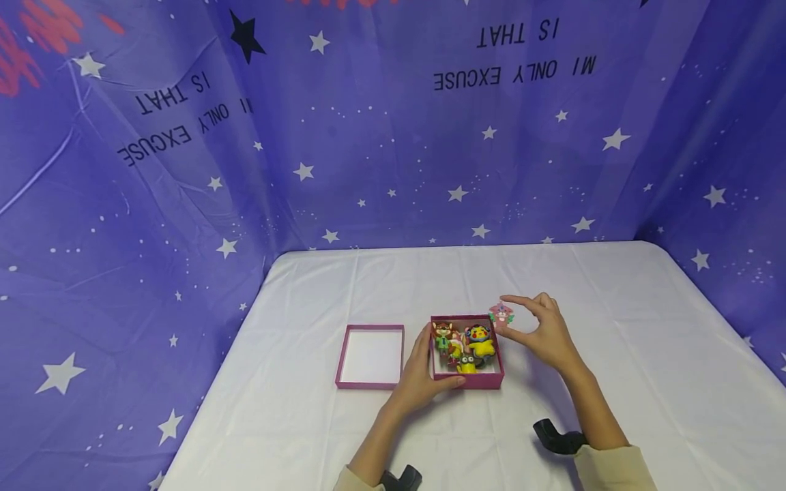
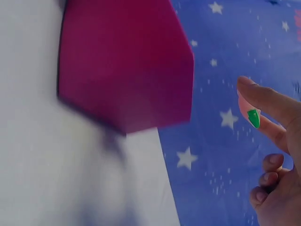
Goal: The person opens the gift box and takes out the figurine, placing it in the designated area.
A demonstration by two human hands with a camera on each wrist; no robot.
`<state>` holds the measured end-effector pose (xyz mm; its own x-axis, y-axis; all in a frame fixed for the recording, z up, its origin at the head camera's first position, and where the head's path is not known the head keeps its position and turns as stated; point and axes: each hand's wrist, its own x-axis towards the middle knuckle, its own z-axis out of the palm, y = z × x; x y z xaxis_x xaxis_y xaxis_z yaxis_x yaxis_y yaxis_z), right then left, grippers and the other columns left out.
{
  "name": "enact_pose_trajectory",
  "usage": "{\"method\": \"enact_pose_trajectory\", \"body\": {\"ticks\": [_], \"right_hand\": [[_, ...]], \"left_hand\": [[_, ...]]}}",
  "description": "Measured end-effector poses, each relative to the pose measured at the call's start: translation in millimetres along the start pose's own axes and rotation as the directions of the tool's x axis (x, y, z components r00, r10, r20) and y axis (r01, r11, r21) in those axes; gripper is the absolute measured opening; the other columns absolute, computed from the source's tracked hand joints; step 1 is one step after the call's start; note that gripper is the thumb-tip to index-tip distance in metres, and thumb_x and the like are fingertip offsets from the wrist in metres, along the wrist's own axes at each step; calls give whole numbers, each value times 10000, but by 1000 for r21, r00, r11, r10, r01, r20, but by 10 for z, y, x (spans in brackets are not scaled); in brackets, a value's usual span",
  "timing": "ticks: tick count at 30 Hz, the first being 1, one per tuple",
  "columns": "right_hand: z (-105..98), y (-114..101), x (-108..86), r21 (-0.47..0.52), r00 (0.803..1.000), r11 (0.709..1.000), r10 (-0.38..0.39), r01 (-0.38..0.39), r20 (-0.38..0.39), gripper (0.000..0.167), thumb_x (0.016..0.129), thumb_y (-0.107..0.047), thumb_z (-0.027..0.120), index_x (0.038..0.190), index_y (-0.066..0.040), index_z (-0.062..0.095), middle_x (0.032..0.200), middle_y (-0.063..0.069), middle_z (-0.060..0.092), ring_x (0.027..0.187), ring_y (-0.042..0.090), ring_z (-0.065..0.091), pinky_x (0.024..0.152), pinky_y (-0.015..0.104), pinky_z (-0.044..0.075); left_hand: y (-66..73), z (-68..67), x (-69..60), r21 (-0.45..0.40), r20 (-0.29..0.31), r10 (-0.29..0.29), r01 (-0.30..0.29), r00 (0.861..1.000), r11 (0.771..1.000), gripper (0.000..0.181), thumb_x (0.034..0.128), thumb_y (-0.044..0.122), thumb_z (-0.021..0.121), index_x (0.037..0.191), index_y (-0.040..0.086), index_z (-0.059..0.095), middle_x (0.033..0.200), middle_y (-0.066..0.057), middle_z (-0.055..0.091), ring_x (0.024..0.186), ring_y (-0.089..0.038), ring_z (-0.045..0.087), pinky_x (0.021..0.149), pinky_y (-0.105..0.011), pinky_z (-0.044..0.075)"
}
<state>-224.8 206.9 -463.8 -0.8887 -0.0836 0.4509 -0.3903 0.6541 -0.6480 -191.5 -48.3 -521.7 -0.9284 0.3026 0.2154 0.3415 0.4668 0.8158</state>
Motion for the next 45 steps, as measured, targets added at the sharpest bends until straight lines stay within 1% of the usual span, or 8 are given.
{"method": "enact_pose_trajectory", "body": {"ticks": [4, 7, 10, 13, 15, 24, 31, 45], "right_hand": [[-94, 189, -45, -8, 999, 999, 46, -46, 22, 569, 664, -310, 832, 1175, -154, 637, 752, 39, 350, 752, 194, 335, 619, 346, 285], [-148, 348, -100, 8, 994, 996, 90, -91, 69, 565, 683, -334, 817, 1184, -156, 627, 862, 68, 508, 906, 248, 484, 805, 435, 437], [-174, 490, -159, 20, 981, 988, 148, -152, 128, 559, 699, -347, 803, 1191, -157, 616, 765, 62, 497, 765, 224, 513, 687, 376, 485], [-175, 615, -203, 11, 966, 980, 191, -196, 177, 555, 706, -332, 800, 1196, -155, 608, 607, 0, 353, 522, 127, 337, 427, 303, 316], [-170, 693, -220, 2, 959, 978, 202, -207, 197, 555, 701, -317, 806, 1191, -152, 606, 559, -33, 271, 474, 89, 238, 398, 281, 242], [-120, 935, -279, -34, 955, 977, 212, -209, 208, 553, 735, -317, 781, 1221, -143, 584, 519, -54, 303, 461, 64, 255, 438, 275, 263], [-83, 1005, -312, -85, 922, 965, 263, -249, 284, 585, 743, -376, 759, 1242, -140, 567, 542, -47, 331, 476, 83, 279, 440, 258, 272], [-94, 986, -307, -102, 894, 955, 296, -278, 337, 777, 726, -429, 756, 1353, -113, 425, 576, -23, 360, 512, 114, 314, 506, 285, 302]], "left_hand": [[3, -3, -3, -8, 4, -6, 6, 1000, 1000, 1110, 699, 478, 763, 1490, 102, 81, 1516, -77, 174, 1354, -275, 231, 1069, -457, 248], [0, -4, -6, -7, 7, -13, 13, 1000, 1000, 1112, 699, 486, 759, 1490, 102, 79, 1519, -75, 167, 1357, -272, 223, 1070, -458, 243], [-5, -2, -7, -4, 9, -21, 21, 1000, 1000, 1113, 698, 492, 757, 1490, 106, 78, 1520, -76, 163, 1357, -272, 221, 1071, -459, 240], [-11, 2, -3, -1, 8, -22, 22, 1000, 1000, 1111, 699, 494, 756, 1491, 114, 77, 1520, -73, 163, 1357, -268, 222, 1073, -454, 236], [-14, 4, 1, 1, 7, -21, 21, 1000, 1000, 1108, 700, 491, 756, 1491, 115, 77, 1521, -71, 162, 1357, -265, 223, 1074, -451, 234], [-8, 0, -2, 1, 17, -29, 29, 999, 1000, 1113, 704, 489, 753, 1490, 102, 68, 1523, -82, 149, 1355, -283, 222, 1071, -459, 235], [-6, 6, 0, -4, 21, -39, 39, 999, 999, 1114, 704, 490, 753, 1490, 102, 66, 1525, -74, 145, 1354, -282, 224, 1071, -459, 238], [-6, 3, -1, 0, 17, -38, 38, 999, 999, 1108, 707, 486, 753, 1490, 103, 69, 1524, -71, 149, 1354, -278, 226, 1072, -457, 237]]}}
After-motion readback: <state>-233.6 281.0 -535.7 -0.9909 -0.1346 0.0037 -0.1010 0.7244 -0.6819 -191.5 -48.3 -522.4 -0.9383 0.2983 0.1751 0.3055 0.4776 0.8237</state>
